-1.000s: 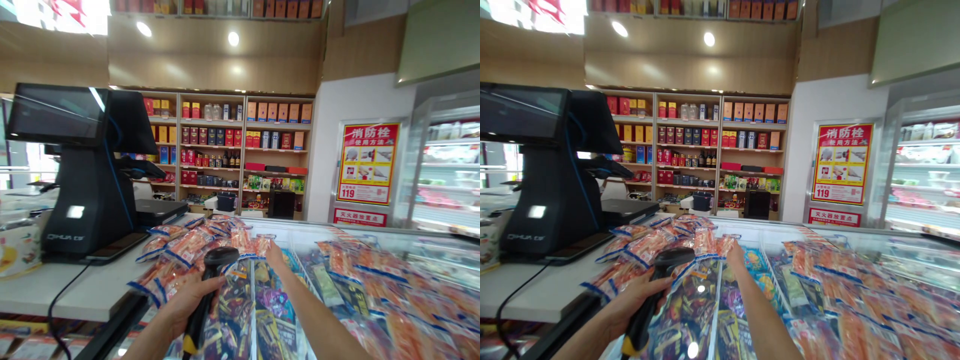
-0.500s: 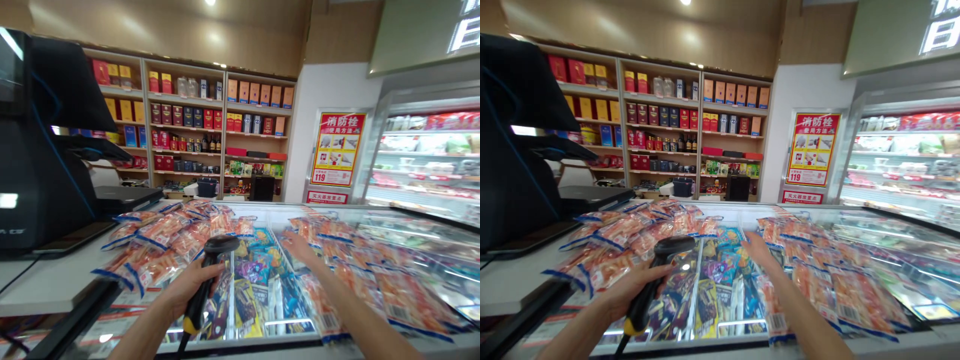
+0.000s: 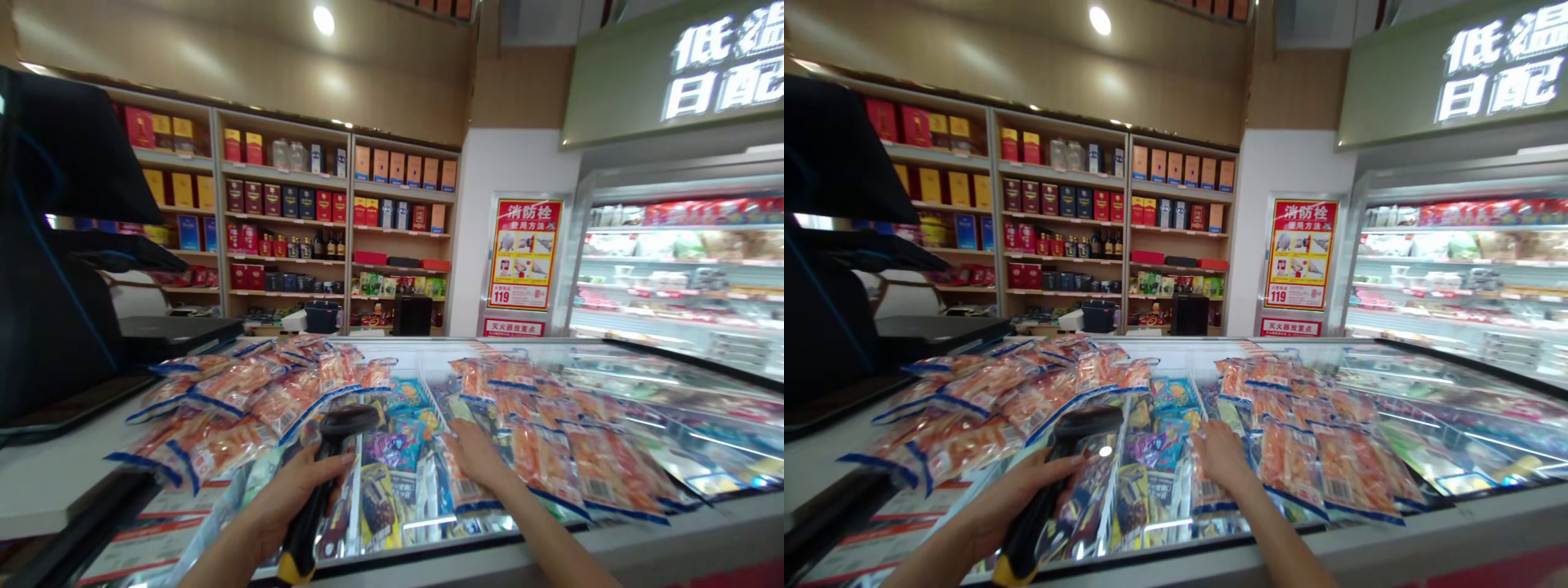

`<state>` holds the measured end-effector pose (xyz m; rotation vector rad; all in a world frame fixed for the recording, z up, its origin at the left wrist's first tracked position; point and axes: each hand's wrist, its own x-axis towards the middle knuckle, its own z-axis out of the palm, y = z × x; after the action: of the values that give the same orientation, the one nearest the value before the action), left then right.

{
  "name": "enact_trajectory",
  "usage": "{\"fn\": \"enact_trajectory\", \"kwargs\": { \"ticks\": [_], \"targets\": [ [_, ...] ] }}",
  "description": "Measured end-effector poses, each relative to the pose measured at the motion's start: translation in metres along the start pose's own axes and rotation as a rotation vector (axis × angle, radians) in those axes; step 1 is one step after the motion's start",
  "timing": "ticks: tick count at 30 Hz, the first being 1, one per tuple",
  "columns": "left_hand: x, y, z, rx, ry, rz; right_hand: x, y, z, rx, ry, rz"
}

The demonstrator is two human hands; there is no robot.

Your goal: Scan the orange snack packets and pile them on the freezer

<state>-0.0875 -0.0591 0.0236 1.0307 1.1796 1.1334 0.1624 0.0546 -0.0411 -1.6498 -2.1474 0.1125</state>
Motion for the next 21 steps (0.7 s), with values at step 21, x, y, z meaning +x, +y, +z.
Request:
{"fn": "enact_trajectory", "kwargs": {
  "ticks": [21],
  "targets": [
    [-0.015, 0.003, -0.024, 0.009, 0.034, 0.034, 0.063, 0.000, 0.010, 0.918, 0.420, 0.287]
  ]
}}
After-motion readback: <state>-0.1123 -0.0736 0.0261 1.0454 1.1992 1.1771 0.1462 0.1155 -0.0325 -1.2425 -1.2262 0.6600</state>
